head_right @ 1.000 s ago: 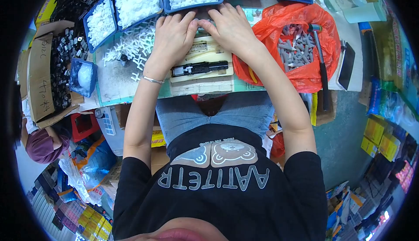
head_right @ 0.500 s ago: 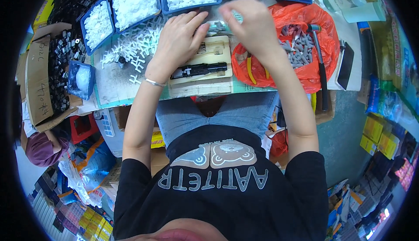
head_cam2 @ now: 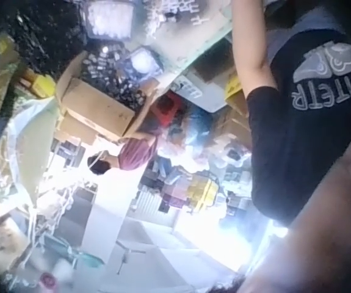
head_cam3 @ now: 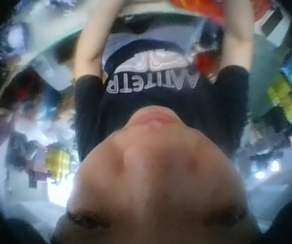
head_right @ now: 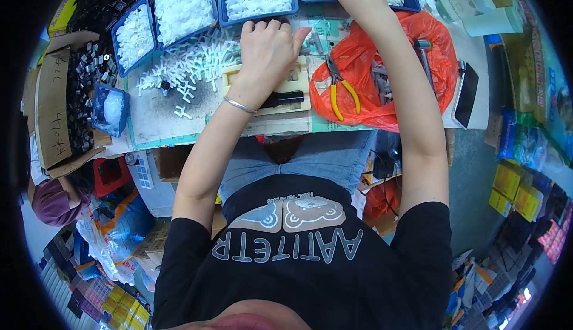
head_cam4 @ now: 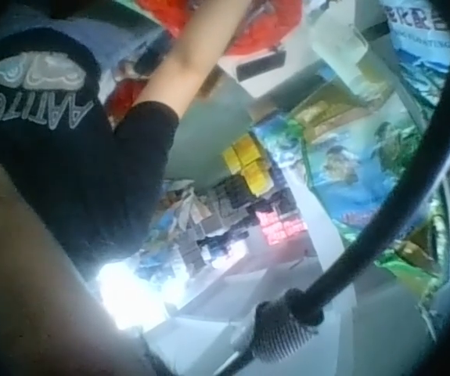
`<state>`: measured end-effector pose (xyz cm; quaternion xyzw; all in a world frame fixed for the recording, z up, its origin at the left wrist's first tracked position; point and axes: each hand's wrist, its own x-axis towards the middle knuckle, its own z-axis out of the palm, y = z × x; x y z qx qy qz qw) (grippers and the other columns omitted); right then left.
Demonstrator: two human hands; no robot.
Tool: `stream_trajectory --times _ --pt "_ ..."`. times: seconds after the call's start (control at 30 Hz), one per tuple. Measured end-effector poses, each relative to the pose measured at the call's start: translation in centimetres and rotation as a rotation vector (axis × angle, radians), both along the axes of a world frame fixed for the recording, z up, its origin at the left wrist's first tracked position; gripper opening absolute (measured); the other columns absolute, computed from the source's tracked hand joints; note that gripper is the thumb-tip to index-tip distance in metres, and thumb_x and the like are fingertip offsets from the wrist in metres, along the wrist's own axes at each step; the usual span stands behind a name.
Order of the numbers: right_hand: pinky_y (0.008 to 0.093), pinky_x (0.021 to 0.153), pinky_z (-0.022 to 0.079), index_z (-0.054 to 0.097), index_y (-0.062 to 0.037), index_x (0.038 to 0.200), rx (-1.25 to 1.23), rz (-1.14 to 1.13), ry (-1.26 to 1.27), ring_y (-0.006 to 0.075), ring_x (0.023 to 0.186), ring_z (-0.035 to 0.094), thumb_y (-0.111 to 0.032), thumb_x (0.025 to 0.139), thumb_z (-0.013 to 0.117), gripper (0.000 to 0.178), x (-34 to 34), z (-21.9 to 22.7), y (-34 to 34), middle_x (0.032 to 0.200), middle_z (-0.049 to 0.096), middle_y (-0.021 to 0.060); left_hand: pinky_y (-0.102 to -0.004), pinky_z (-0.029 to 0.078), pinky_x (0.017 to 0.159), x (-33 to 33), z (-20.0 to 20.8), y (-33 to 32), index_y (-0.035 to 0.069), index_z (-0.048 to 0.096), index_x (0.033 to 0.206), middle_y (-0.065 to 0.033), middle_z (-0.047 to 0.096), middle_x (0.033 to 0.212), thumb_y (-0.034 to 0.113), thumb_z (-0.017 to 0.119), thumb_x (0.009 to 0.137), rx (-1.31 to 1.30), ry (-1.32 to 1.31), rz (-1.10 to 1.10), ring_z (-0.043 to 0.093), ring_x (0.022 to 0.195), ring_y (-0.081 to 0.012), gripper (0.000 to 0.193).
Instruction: The person assembles small white plastic pins into a black plastic housing on a workbench.
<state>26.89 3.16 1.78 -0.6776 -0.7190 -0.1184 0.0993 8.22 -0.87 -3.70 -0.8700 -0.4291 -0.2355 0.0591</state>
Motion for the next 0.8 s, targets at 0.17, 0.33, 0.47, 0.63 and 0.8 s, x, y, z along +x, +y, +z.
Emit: stream_trajectory --times 0.17,0.33,0.47,0.63,0.8 --pt "0.0442 0.074 0.043 0.065 -0.0057 0.071 0.004 0.049 -0.017 0.0323 0.081 0.059 -0.015 0.074 0.059 0.012 0.9 -0.6 0.5 0.078 0.063 0.0131 -0.0362 0.040 0.067 -0.7 0.4 -0.3 0.006 0.064 0.070 -0.0087 0.062 0.068 0.039 0.051 0.090 -0.085 -0.042 -0.109 0.058 0.066 -0.0250 0.040" --pt "0.0470 0.073 0.046 0.063 -0.0006 0.072 0.071 0.100 0.214 0.0358 0.081 0.059 -0.013 0.074 0.057 0.014 -1.6 0.4 0.0 0.077 0.062 0.0167 -0.0376 0.042 0.064 0.7 1.1 -0.7 0.006 0.067 0.081 -0.0120 0.063 0.070 0.046 0.050 0.089 -0.071 -0.021 0.051 0.061 0.069 -0.0254 0.044" --pt "0.0472 0.072 0.048 0.064 0.0011 0.072 0.054 0.072 0.155 0.0379 0.078 0.060 -0.012 0.075 0.056 0.016 -1.0 -0.8 0.9 0.075 0.061 0.0211 -0.0374 0.042 0.064 2.8 0.6 -0.4 0.005 0.067 0.080 -0.0120 0.062 0.066 0.049 0.049 0.088 -0.093 0.054 0.119 0.061 0.065 -0.0252 0.047" --pt "0.0465 0.070 0.048 0.064 0.0015 0.071 0.043 0.140 0.246 0.0407 0.074 0.059 -0.010 0.076 0.054 0.016 -0.5 -0.8 1.1 0.074 0.060 0.0241 -0.0356 0.042 0.064 2.7 0.6 -0.3 0.004 0.065 0.075 -0.0103 0.062 0.061 0.045 0.051 0.089 -0.085 0.053 0.088 0.061 0.060 -0.0246 0.045" --pt "0.0453 0.070 0.047 0.064 0.0019 0.073 0.063 0.204 0.310 0.0407 0.074 0.059 -0.007 0.077 0.054 0.014 0.3 -1.0 1.1 0.075 0.060 0.0233 -0.0351 0.042 0.070 2.7 1.5 -1.2 0.004 0.065 0.076 -0.0091 0.062 0.065 0.033 0.056 0.088 -0.055 -0.154 -0.154 0.060 0.062 -0.0235 0.033"
